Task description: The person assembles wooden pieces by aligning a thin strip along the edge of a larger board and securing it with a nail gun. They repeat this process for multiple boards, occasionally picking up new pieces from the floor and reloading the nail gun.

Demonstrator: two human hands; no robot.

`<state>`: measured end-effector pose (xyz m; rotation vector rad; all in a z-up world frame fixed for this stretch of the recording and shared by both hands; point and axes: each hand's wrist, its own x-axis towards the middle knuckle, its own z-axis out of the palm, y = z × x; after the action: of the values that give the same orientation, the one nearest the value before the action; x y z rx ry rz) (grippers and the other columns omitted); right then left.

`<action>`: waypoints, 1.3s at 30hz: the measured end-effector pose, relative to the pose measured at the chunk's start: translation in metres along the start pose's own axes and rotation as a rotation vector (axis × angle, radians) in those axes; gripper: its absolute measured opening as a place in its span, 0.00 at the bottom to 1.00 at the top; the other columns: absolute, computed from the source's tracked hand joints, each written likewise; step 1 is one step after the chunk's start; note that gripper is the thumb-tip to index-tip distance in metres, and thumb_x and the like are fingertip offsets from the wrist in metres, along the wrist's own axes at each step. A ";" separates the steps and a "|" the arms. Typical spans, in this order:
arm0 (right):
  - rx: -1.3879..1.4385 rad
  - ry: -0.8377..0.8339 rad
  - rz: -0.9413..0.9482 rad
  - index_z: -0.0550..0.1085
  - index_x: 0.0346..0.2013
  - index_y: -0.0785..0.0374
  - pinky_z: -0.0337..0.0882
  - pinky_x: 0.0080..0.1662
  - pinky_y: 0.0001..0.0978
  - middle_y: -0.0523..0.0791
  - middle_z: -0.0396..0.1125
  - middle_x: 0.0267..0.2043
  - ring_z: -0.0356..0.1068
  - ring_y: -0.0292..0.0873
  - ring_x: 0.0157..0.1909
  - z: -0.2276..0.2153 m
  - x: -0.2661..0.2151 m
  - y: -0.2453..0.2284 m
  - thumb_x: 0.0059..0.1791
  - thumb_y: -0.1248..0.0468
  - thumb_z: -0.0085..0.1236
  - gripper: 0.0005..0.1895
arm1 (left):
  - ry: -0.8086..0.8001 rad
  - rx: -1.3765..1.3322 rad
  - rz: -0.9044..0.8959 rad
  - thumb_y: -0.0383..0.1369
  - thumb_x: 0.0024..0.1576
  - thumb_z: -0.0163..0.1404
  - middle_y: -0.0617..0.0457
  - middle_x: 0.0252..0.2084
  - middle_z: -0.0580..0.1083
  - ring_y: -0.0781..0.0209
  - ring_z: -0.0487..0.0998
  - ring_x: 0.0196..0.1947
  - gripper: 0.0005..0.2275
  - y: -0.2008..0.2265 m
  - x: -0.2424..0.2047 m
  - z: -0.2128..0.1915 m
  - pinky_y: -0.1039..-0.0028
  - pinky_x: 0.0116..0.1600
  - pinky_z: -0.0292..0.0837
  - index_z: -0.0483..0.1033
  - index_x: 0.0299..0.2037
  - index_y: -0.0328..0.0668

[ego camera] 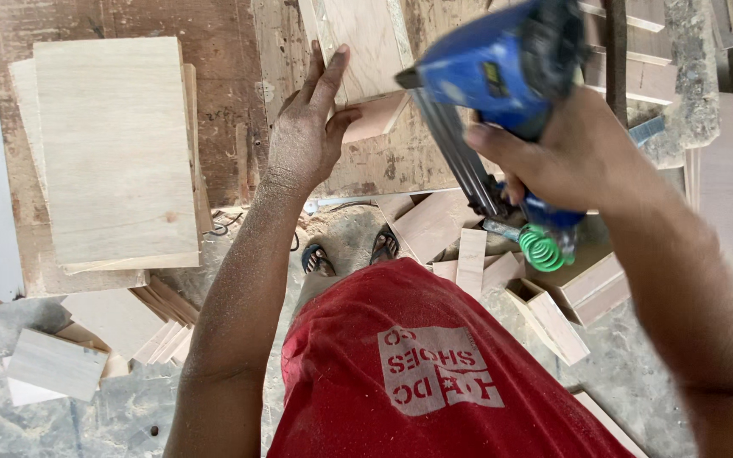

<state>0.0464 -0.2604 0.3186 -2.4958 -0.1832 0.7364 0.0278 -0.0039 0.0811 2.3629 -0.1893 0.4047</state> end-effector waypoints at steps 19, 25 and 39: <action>-0.420 -0.184 -0.068 0.77 0.18 0.64 0.74 0.46 0.36 0.47 0.74 0.17 0.76 0.43 0.24 0.002 0.038 -0.046 0.57 0.51 0.51 0.28 | 0.056 0.053 0.059 0.37 0.72 0.57 0.41 0.80 0.52 0.42 0.84 0.51 0.33 -0.001 -0.002 0.002 0.54 0.56 0.78 0.45 0.79 0.64; -0.416 -0.180 0.033 0.77 0.42 0.59 0.76 0.42 0.41 0.53 0.75 0.22 0.77 0.47 0.25 0.002 0.034 -0.059 0.55 0.50 0.51 0.16 | 0.038 0.043 0.027 0.38 0.71 0.57 0.42 0.80 0.52 0.41 0.84 0.49 0.31 0.003 -0.002 -0.001 0.53 0.55 0.78 0.49 0.79 0.62; -0.365 -0.150 0.047 0.77 0.19 0.62 0.71 0.44 0.34 0.47 0.74 0.17 0.74 0.39 0.25 -0.012 0.028 -0.047 0.57 0.52 0.54 0.25 | 0.037 0.049 -0.009 0.39 0.70 0.55 0.41 0.80 0.54 0.38 0.83 0.51 0.32 0.003 -0.003 -0.001 0.51 0.51 0.78 0.46 0.78 0.66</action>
<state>0.0774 -0.2182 0.3387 -2.7935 -0.3407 0.9867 0.0244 -0.0054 0.0827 2.4019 -0.1526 0.4533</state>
